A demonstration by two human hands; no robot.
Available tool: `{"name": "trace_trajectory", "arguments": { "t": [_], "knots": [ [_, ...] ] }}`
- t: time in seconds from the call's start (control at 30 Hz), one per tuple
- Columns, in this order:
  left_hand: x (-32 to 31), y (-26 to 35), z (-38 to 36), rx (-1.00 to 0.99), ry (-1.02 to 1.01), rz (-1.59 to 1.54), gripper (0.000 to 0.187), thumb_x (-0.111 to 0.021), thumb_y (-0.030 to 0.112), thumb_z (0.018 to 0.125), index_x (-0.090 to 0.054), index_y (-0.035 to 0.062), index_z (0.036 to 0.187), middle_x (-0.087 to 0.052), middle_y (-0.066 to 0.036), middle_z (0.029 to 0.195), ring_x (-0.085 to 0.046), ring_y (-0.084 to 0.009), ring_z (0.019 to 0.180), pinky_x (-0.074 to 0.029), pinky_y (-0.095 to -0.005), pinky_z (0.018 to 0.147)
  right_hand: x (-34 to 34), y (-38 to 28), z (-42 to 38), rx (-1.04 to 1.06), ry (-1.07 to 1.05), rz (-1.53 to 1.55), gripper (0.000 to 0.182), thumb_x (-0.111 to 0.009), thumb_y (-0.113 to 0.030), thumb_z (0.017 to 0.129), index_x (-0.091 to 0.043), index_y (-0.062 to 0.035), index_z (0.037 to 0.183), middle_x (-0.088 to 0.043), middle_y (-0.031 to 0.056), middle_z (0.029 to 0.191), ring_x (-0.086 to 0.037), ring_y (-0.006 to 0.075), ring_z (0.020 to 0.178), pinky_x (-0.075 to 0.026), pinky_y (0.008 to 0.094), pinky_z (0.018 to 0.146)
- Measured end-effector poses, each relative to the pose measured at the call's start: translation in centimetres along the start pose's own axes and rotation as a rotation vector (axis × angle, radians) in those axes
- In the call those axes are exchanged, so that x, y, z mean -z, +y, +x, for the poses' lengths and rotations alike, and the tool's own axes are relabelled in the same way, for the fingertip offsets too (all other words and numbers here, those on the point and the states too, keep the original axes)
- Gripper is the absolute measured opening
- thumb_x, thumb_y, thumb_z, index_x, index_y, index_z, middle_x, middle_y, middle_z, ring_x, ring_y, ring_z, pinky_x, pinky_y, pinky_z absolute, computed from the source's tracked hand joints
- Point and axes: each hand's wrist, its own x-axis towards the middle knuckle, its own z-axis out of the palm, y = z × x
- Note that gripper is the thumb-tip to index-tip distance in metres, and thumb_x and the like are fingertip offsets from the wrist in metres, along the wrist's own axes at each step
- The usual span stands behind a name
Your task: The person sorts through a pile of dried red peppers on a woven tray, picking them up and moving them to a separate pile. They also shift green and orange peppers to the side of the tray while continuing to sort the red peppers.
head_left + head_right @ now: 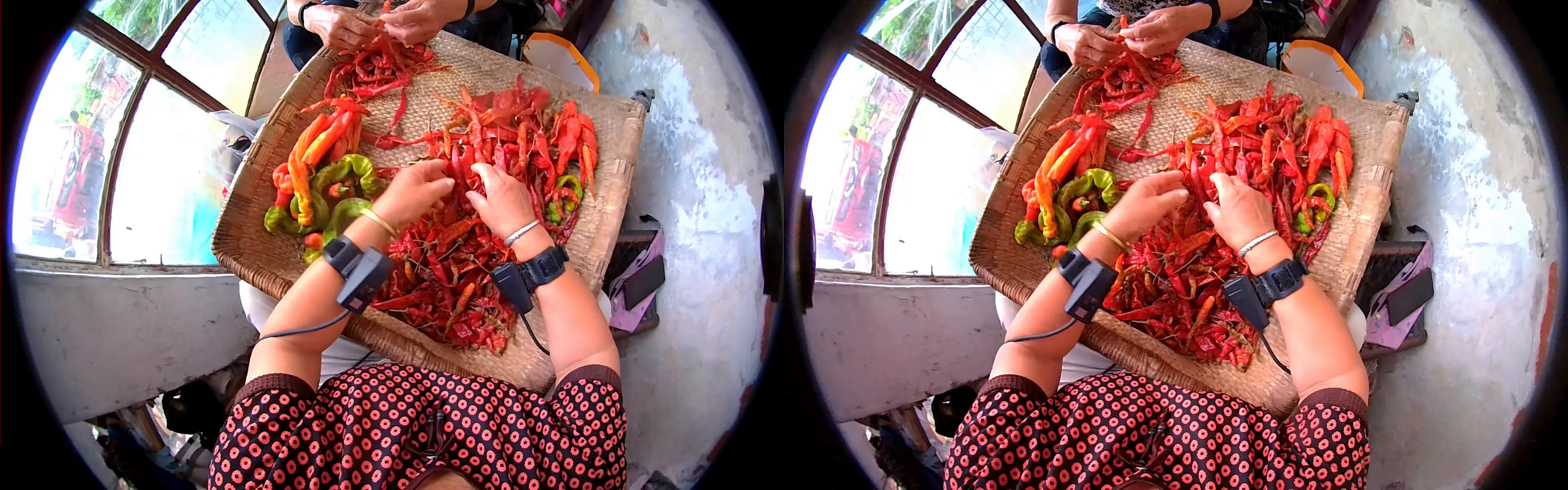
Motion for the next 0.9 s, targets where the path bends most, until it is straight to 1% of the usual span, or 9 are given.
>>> {"name": "trace_trajectory", "arguments": {
  "t": [0.17,0.37,0.43,0.5,0.57,0.63,0.77,0.83,0.9],
  "knots": [
    [-1.6,-1.2,0.0,-0.071,0.03,-0.126,0.045,-0.059,0.015,0.085,-0.042,0.0018,0.124,-0.06,-0.004,0.09,-0.053,-0.0064,0.063,-0.042,-0.019,0.052,-0.4,0.8,0.2,-0.238,-0.157,0.318,0.044,-0.069,-0.023,0.072,-0.054,-0.0055,0.109,-0.062,0.0119,0.073,-0.062,0.0276,0.071,-0.049,0.0359,0.065],
    [-1.1,-1.2,-0.1,-0.022,-0.048,-0.076,0.02,-0.061,0.015,0.084,-0.058,0.0052,0.101,-0.059,0.003,0.077,-0.051,-0.0039,0.059,-0.039,-0.0177,0.05,-1.0,1.6,0.2,-0.168,-0.259,0.577,0.025,-0.066,-0.019,0.072,-0.062,-0.0039,0.092,-0.063,0.0122,0.075,-0.061,0.0264,0.07,-0.048,0.034,0.065],
    [-0.8,-1.0,-0.2,-0.046,-0.06,-0.104,0.016,-0.062,0.015,0.084,-0.061,0.0056,0.096,-0.059,0.004,0.074,-0.05,-0.0035,0.058,-0.04,-0.0176,0.051,0.0,1.3,0.3,-0.09,-0.229,0.379,0.014,-0.063,-0.013,0.076,-0.063,-0.0013,0.084,-0.062,0.0048,0.073,-0.058,0.0133,0.064,-0.048,0.0266,0.059],
    [-0.1,-0.8,0.2,-0.122,-0.021,-0.15,0.01,-0.062,0.015,0.084,-0.063,0.0055,0.088,-0.06,0.003,0.071,-0.05,-0.003,0.057,-0.04,-0.0176,0.051,0.7,1.3,0.4,-0.175,-0.161,0.473,0.016,-0.064,-0.018,0.073,-0.063,-0.0018,0.076,-0.063,0.0123,0.07,-0.061,0.023,0.065,-0.048,0.0327,0.061],
    [0.8,0.7,-0.2,-0.072,0.062,-0.188,0.009,-0.061,0.014,0.084,-0.064,0.005,0.084,-0.061,0.001,0.068,-0.051,-0.0037,0.055,-0.04,-0.0179,0.05,2.8,0.2,0.6,-0.374,-0.202,0.622,0.017,-0.063,-0.018,0.076,-0.062,-0.0009,0.075,-0.061,0.0081,0.063,-0.059,0.0159,0.056,-0.048,0.0294,0.054],
    [2.3,1.1,0.1,-0.051,0.12,-0.181,0.011,-0.061,0.015,0.085,-0.063,0.0045,0.082,-0.06,0.0,0.067,-0.05,-0.0044,0.053,-0.04,-0.018,0.05,2.6,1.3,0.8,-0.358,-0.178,0.645,0.018,-0.063,-0.018,0.078,-0.062,-0.0003,0.074,-0.058,0.0044,0.059,-0.055,0.0105,0.05,-0.046,0.0262,0.05],
    [4.0,2.0,0.3,-0.152,0.312,-0.707,0.019,-0.052,0.02,0.09,-0.053,0.0035,0.099,-0.061,-0.004,0.085,-0.052,-0.0054,0.058,-0.042,-0.0189,0.05,2.9,1.2,0.7,-0.341,-0.211,0.581,0.018,-0.063,-0.018,0.077,-0.062,-0.0003,0.074,-0.059,0.0061,0.061,-0.056,0.0118,0.052,-0.046,0.0277,0.051],
    [4.0,1.7,0.2,-0.134,0.274,-0.683,0.026,-0.053,0.02,0.09,-0.05,0.002,0.109,-0.062,-0.005,0.089,-0.052,-0.0055,0.059,-0.044,-0.0189,0.053,2.7,1.1,0.7,-0.298,-0.215,0.556,0.017,-0.063,-0.017,0.076,-0.062,-0.0003,0.076,-0.06,0.0087,0.063,-0.058,0.015,0.056,-0.047,0.0295,0.055],
    [2.4,1.3,-0.2,-0.04,0.078,-0.271,0.031,-0.054,0.019,0.089,-0.05,0.0009,0.114,-0.062,-0.005,0.091,-0.053,-0.0051,0.06,-0.045,-0.0182,0.054,2.7,0.6,0.5,-0.27,-0.213,0.54,0.017,-0.063,-0.017,0.076,-0.063,-0.0004,0.077,-0.061,0.0096,0.064,-0.059,0.0166,0.058,-0.047,0.0299,0.057]
  ]
}}
